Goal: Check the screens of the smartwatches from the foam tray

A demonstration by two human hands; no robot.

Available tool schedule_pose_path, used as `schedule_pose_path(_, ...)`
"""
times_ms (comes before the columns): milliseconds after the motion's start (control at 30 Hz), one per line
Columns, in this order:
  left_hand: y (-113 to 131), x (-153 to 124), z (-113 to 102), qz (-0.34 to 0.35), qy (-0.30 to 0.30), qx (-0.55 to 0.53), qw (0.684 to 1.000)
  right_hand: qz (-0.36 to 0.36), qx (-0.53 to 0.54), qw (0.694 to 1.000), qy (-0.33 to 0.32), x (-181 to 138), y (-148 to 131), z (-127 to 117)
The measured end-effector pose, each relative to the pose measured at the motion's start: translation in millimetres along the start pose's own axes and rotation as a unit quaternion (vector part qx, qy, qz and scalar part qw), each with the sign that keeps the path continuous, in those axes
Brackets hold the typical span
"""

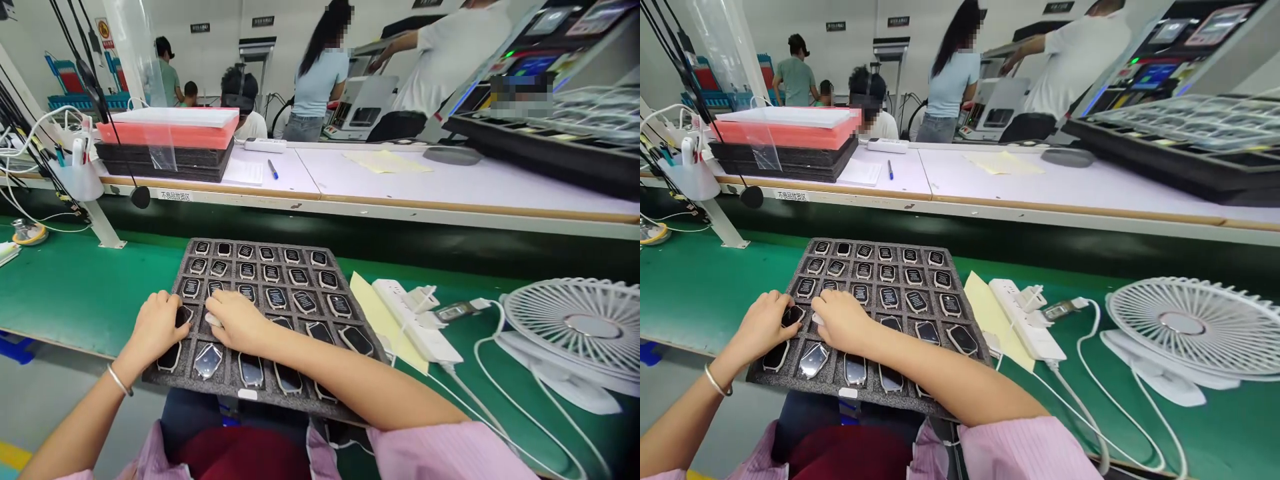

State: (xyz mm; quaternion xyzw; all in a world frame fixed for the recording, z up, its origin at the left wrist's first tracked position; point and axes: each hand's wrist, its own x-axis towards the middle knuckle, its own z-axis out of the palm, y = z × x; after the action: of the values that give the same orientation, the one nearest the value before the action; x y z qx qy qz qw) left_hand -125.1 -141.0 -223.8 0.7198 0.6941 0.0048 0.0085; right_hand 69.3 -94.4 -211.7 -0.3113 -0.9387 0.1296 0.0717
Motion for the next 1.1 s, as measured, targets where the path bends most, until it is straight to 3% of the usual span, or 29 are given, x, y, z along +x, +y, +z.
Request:
schedule_pose_path(100, -2.9, 1.3, 3.9, 0.027, -0.013, -0.067, 0.997, 0.019, 0.163, 0.986, 0.013, -16.9, 9.7, -5.1)
schedule_pose_path(167, -5.5, 1.9, 2.7, 0.023, -0.013, -0.114, 0.993, 0.05, 0.323, 0.945, 0.017, -28.4, 20.1, -9.2)
schedule_pose_path(267, -4.2, 5.0, -13.6, 0.021, 0.036, -0.186, 0.982, 0.111, 0.554, 0.825, 0.023, -39.0, 41.0, -15.9)
schedule_pose_path(367, 12.4, 17.2, -41.4, 0.067, 0.079, -0.31, 0.945, 0.181, 0.688, 0.701, 0.06, -40.0, 63.0, -23.1)
schedule_pose_path(433, 32.1, 33.5, -54.9, 0.106, 0.065, -0.425, 0.896, 0.198, 0.727, 0.651, 0.09, -37.6, 74.7, -27.9)
schedule_pose_path(500, 54.5, 54.8, -57.9, 0.13, 0.062, -0.499, 0.855, 0.191, 0.749, 0.624, 0.113, -35.3, 82.8, -32.0)
schedule_pose_path(600, 83.4, 85.3, -44.6, 0.148, 0.068, -0.537, 0.827, 0.158, 0.775, 0.6, 0.123, -35.7, 89.1, -34.4)
schedule_pose_path(700, 98.5, 100.3, -24.2, 0.118, 0.066, -0.546, 0.827, 0.128, 0.777, 0.605, 0.118, -40.5, 91.9, -30.9)
schedule_pose_path(967, 99.7, 87.8, -0.1, 0.104, 0.064, -0.528, 0.84, 0.108, 0.777, 0.61, 0.111, -48.7, 98.2, -14.3)
schedule_pose_path(1100, 103.0, 83.1, 6.0, 0.075, 0.058, -0.564, 0.82, 0.117, 0.783, 0.602, 0.102, -50.1, 98.5, -11.2)
